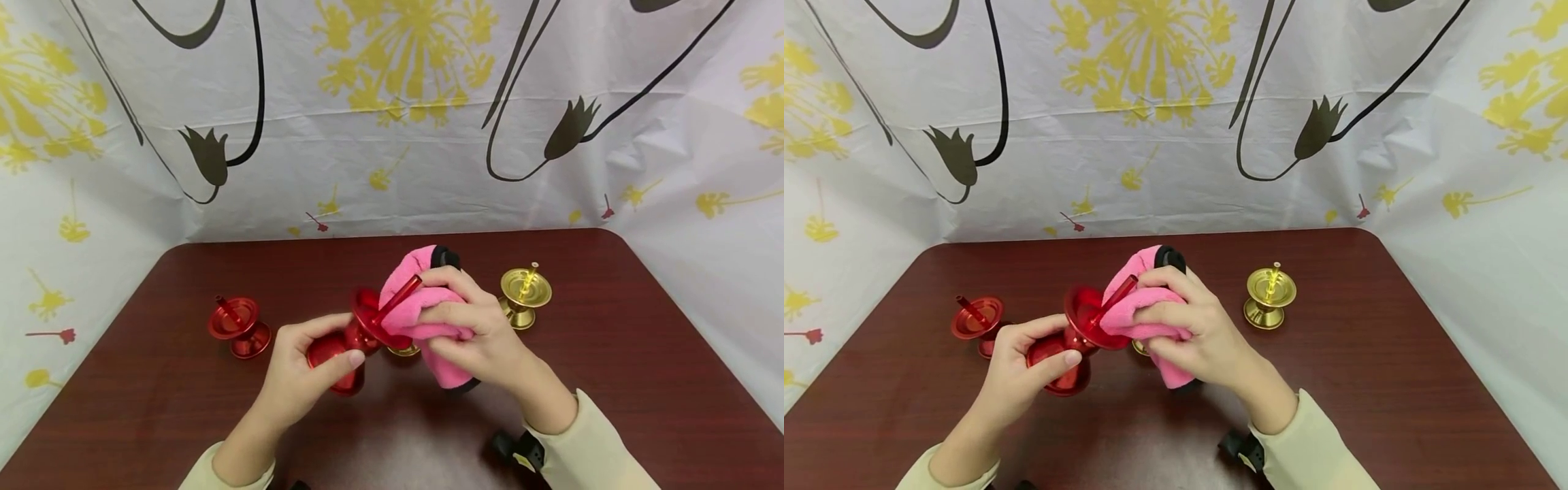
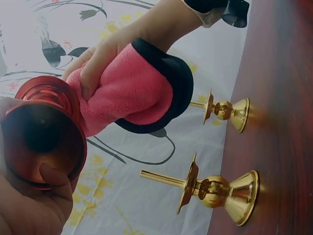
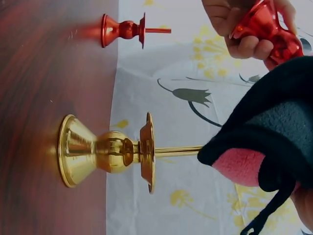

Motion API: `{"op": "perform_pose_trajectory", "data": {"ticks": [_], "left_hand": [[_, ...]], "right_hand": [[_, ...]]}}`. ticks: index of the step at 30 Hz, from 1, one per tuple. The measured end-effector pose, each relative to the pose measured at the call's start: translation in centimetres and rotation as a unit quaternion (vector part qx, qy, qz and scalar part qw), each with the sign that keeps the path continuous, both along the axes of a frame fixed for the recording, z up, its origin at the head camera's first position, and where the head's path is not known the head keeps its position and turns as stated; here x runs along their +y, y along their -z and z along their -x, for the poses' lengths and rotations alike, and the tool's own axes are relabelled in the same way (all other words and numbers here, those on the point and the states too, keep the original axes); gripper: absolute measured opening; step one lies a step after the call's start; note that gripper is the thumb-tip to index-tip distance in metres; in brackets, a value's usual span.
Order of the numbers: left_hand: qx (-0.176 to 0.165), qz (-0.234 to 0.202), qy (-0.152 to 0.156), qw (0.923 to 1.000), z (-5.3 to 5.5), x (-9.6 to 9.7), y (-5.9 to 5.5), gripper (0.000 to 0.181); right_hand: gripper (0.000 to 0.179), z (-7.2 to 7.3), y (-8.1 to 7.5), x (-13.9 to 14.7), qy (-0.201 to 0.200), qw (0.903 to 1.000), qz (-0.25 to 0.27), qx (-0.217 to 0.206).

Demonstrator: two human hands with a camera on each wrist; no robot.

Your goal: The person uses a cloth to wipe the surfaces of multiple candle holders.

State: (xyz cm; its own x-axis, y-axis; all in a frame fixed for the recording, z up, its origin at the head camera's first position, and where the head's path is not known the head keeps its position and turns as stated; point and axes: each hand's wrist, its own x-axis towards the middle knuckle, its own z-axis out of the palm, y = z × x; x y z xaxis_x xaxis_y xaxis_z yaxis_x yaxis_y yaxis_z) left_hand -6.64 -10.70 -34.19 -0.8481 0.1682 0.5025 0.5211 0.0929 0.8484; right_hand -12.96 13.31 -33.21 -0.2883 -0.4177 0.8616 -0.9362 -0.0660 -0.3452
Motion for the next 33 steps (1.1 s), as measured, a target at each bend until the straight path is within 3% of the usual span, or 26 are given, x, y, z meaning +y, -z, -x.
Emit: {"op": "perform_pose_trajectory", "data": {"ticks": [7, 11, 18, 23, 29, 33], "left_hand": [[0.004, -0.025, 0.051, 0.9984, 0.17, -0.16, -0.01, 0.023], [-0.011, -0.026, 0.070, 0.9972, 0.28, -0.25, -0.06, 0.023], [-0.059, -0.050, 0.088, 0.9932, 0.40, -0.51, -0.07, 0.025], [-0.063, -0.074, 0.106, 0.9897, 0.21, -0.42, -0.04, 0.032], [-0.040, -0.021, 0.128, 0.9907, -0.39, 0.19, -0.24, 0.024], [-0.049, -0.010, 0.141, 0.9887, -0.36, 0.41, -0.27, 0.023]], "right_hand": [[0.010, 0.11, 0.23, -0.26, -0.005, 0.9999, 0.013, -0.008], [0.023, 0.09, 0.27, -0.18, -0.008, 0.9996, 0.008, -0.026], [0.028, -0.11, 0.01, 0.22, 0.007, 0.9962, -0.031, -0.082], [0.027, -0.24, -0.15, -0.05, 0.019, 0.9913, -0.016, -0.129], [0.032, -0.52, -0.25, -0.07, 0.008, 0.9803, 0.012, -0.197], [0.035, -0.56, -0.37, 0.26, -0.019, 0.9794, -0.004, -0.201]]}}
